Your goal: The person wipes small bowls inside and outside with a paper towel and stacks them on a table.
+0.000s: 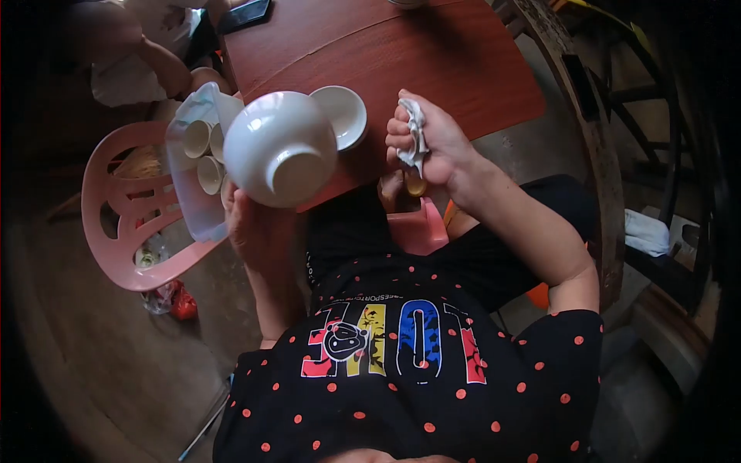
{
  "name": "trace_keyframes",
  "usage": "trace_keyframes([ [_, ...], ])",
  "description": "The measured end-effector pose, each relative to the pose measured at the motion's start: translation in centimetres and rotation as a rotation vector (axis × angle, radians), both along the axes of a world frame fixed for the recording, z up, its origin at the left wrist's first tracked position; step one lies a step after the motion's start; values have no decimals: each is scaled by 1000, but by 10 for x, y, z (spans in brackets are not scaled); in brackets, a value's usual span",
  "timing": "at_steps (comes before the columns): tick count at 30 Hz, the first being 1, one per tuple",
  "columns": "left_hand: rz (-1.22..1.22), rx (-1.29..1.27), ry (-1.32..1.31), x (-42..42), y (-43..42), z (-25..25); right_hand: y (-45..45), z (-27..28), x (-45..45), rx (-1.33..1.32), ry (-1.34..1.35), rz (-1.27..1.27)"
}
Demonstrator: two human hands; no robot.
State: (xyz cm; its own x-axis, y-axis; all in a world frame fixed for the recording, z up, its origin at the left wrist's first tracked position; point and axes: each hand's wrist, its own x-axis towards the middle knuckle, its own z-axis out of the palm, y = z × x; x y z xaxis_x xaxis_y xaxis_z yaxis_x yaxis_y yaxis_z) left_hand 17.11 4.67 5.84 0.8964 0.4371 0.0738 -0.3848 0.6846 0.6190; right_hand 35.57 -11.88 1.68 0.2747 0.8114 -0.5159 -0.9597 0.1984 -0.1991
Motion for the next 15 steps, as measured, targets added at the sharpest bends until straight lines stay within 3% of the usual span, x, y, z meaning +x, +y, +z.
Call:
trace_keyframes([
  [2,99,463,182,5,13,16,-2,3,5,-1,-75,-107],
  [3,81,470,188,10,12,16,-3,7,7,21,-65,-111],
  [5,111,1105,583,25,9,13,-4,15,6,13,-60,-115],
  [6,145,1415,549,34,8,5,-5,13,5,41,-60,-107],
  [7,133,1421,546,41,7,-1,-6,14,4,42,-55,-118],
  [9,187,1921,342,53,5,-12,-8,19,4,49,-59,-99],
  [15,117,2166,295,58,7,-31,-19,15,13,113,-23,-153],
])
